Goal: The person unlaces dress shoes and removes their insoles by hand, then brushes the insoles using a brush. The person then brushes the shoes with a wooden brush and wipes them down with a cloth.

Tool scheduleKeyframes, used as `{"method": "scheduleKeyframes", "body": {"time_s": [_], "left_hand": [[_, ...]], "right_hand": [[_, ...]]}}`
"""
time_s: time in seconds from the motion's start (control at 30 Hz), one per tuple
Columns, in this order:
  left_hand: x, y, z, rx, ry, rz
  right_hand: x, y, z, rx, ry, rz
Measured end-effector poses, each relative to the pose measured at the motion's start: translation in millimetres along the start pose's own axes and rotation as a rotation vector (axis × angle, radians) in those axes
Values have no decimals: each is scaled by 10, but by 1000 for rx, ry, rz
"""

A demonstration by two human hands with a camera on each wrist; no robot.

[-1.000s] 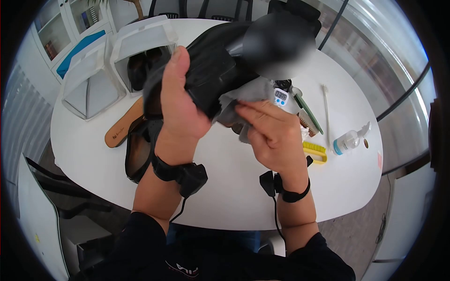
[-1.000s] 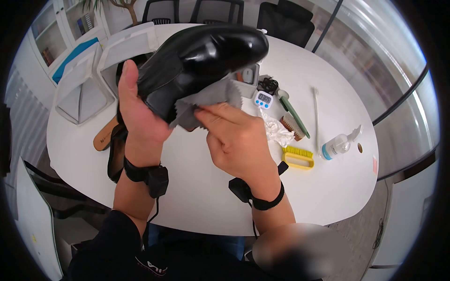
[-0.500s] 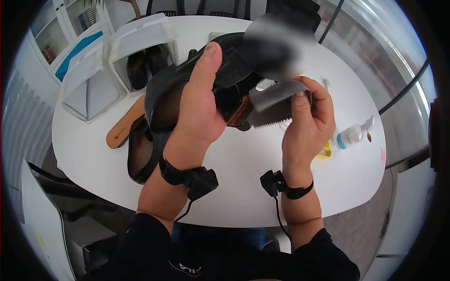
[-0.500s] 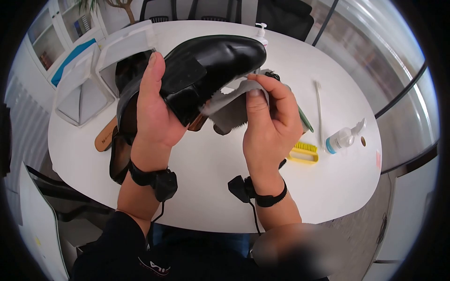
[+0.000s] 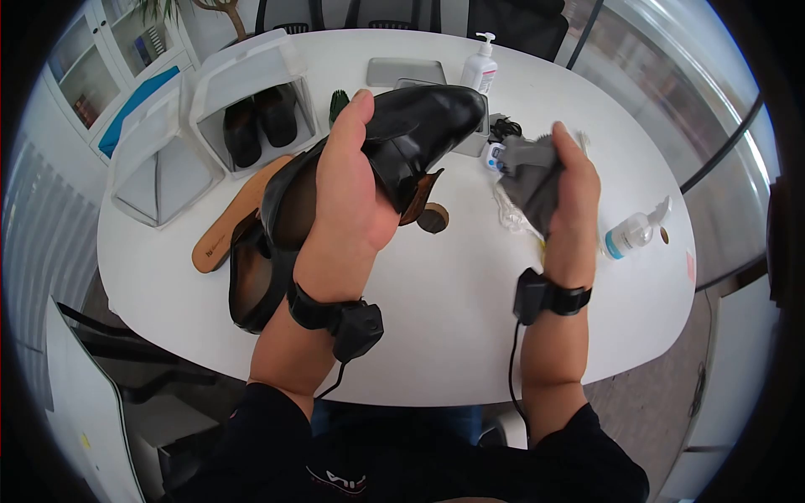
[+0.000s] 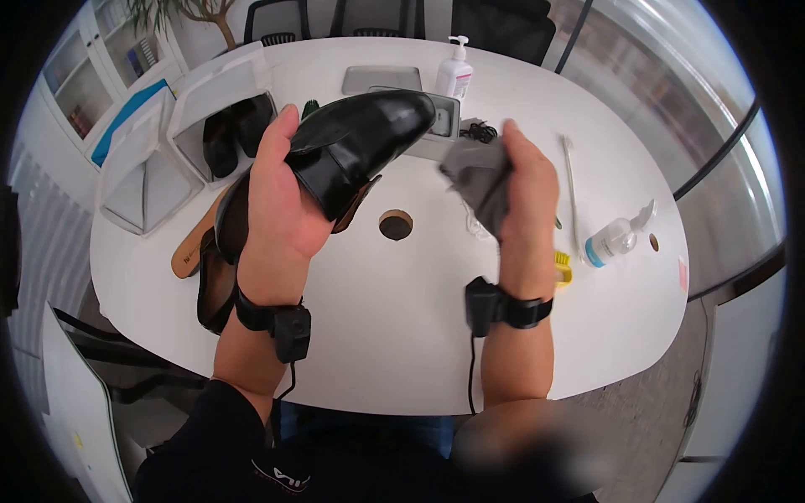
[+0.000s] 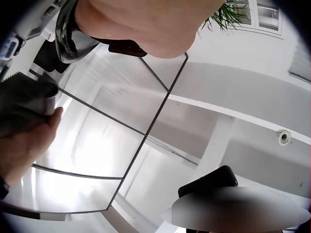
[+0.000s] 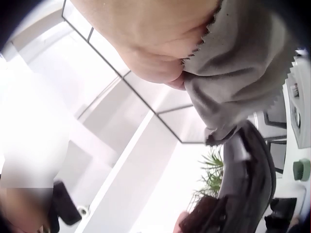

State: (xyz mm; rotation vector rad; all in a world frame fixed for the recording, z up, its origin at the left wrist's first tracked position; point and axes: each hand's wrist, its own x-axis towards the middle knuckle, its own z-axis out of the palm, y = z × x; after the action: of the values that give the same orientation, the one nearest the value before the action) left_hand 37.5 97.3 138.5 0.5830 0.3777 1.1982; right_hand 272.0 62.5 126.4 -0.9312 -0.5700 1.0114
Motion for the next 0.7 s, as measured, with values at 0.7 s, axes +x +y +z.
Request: {"method": "scheduleKeyframes", "body": {"time_s": [0.7], "left_hand": [[-65, 81, 9, -177, -227, -14]], "right_hand": [[-619, 461, 586, -936, -458, -1207]]}}
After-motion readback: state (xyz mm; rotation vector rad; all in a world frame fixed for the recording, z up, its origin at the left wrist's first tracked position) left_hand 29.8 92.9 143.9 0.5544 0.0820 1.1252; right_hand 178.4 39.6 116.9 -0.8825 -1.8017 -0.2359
